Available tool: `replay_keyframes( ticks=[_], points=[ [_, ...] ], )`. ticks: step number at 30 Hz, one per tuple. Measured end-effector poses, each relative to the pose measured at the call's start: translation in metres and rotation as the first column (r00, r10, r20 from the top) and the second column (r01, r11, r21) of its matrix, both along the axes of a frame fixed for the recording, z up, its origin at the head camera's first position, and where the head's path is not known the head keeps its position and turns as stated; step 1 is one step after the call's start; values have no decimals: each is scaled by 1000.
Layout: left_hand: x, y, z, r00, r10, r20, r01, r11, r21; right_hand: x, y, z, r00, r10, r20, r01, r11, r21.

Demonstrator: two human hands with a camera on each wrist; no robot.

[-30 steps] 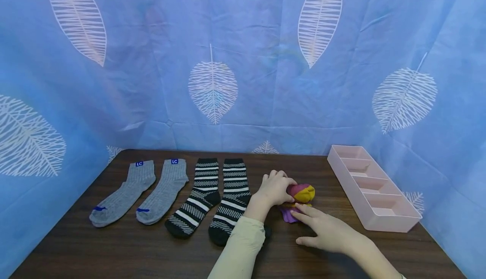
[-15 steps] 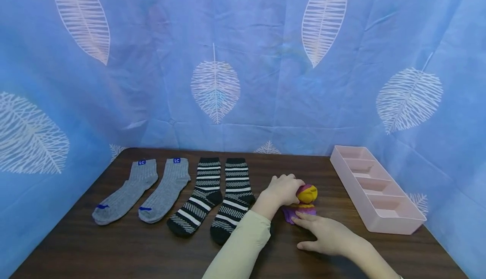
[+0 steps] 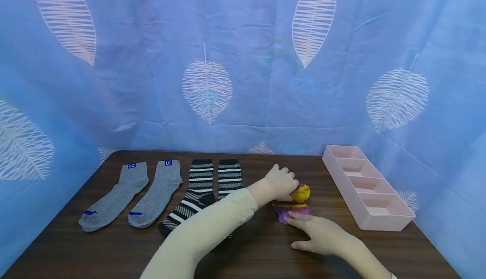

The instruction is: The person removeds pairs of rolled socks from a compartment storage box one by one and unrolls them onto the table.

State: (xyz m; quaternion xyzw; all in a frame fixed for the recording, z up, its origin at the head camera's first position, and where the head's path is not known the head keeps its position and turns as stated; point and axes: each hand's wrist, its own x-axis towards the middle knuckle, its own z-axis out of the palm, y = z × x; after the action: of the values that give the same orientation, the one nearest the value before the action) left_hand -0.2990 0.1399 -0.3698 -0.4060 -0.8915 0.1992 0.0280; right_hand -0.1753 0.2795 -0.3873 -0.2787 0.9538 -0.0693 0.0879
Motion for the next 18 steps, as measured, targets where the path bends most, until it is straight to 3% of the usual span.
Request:
replay_keyframes(
  ticks=[3, 6, 10, 18],
  points=[
    [-4, -2, -8, 987, -104, -121, 97, 994, -56, 0, 0, -1, 1000, -7, -5, 7, 1000, 5],
    [-6, -5, -12, 966, -187, -181, 179, 982, -59, -1, -1, -2, 1000, -10, -8, 10, 1000, 7],
    [-11, -6, -11, 956, -238, -174, 236, 971, -32, -3, 0, -2, 1000, -2, -29, 1, 1000, -11],
    [-24, -5, -12, 946, -272, -178, 275, 961, -12, -2, -2, -1, 997, 16, -69, -17, 1000, -22]
  ],
)
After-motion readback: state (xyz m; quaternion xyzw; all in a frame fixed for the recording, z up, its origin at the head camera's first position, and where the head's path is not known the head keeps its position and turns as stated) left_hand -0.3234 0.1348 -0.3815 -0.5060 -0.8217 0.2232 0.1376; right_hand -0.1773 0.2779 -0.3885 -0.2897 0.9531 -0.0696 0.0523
